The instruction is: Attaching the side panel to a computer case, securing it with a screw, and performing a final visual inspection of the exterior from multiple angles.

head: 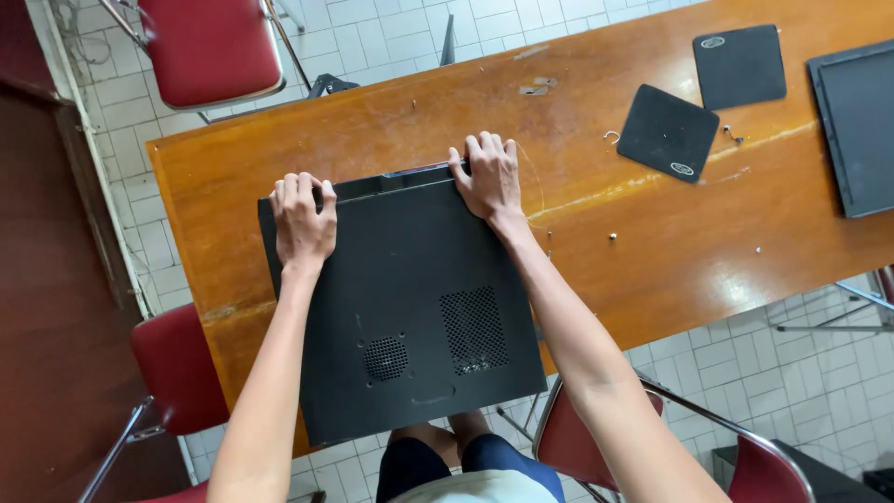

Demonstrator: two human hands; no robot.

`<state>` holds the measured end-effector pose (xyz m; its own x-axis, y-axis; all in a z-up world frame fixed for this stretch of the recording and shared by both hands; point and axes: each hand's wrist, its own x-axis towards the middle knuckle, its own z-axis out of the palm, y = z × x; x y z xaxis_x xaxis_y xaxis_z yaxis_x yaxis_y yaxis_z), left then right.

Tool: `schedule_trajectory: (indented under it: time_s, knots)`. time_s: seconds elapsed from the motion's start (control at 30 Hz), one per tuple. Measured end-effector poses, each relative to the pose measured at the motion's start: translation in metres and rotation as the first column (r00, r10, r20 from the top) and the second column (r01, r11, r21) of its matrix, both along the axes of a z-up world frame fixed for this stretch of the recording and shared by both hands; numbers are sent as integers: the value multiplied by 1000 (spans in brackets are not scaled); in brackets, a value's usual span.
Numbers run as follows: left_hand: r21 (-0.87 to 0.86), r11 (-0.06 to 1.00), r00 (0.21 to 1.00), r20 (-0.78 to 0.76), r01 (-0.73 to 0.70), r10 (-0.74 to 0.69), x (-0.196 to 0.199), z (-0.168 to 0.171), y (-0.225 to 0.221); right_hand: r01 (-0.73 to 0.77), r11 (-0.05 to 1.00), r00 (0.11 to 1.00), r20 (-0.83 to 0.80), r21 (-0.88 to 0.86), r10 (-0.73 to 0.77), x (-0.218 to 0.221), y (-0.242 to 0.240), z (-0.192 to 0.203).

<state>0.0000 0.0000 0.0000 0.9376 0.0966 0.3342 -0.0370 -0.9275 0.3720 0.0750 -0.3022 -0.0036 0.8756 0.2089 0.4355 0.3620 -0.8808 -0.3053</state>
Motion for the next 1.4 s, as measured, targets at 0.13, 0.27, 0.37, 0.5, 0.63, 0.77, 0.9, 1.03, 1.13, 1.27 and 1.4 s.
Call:
schedule_trajectory:
  time_s: [0.13, 0.27, 0.37, 0.5, 0.63, 0.77, 0.9, 1.03, 1.13, 1.27, 1.4]
  knots:
    - [-33, 999, 1000, 5, 7, -7, 7, 4, 3, 7, 1000, 999, 45, 1, -7, 20, 8, -4]
    - [-14, 1000, 999, 42, -25, 25, 20, 3, 9, 73, 997, 989, 126, 29, -76, 44, 14, -1]
    - [0, 1000, 999, 17, -28, 28, 18, 4, 11, 156, 921, 983, 33, 357, -180, 35, -6, 12]
    - [1, 995, 994, -55, -96, 96, 21, -1, 14, 416, 644, 908, -327, 642, -261, -18, -103, -10]
    - [-17, 996, 993, -84, -85, 83, 20, 11, 11, 805, 356, 589, -713, 475, -382, -124, -216, -139]
    - [-8, 997, 994, -75, -78, 77, 23, 14, 9, 734, 628, 570, -736, 258, -364, -166, -207, -128]
    - [25, 997, 996, -54, -68, 69, 21, 5, 14, 618, 768, 624, -697, 164, -353, -138, -156, -80]
    - [11, 997, 995, -62, -82, 83, 19, 8, 12, 637, 765, 628, -639, 95, -444, -122, -157, -134]
    - [-6, 998, 997, -31, -67, 66, 20, 9, 16, 628, 764, 665, -613, 149, -427, -122, -154, -143]
    - [-4, 1000, 999, 29, -21, 22, 29, -10, 18, 542, 810, 744, -576, 222, -340, -133, -166, -125]
    - [-73, 997, 994, 109, -1, 9, 7, 11, 12, 478, 816, 791, -563, 325, -239, -151, -159, -91]
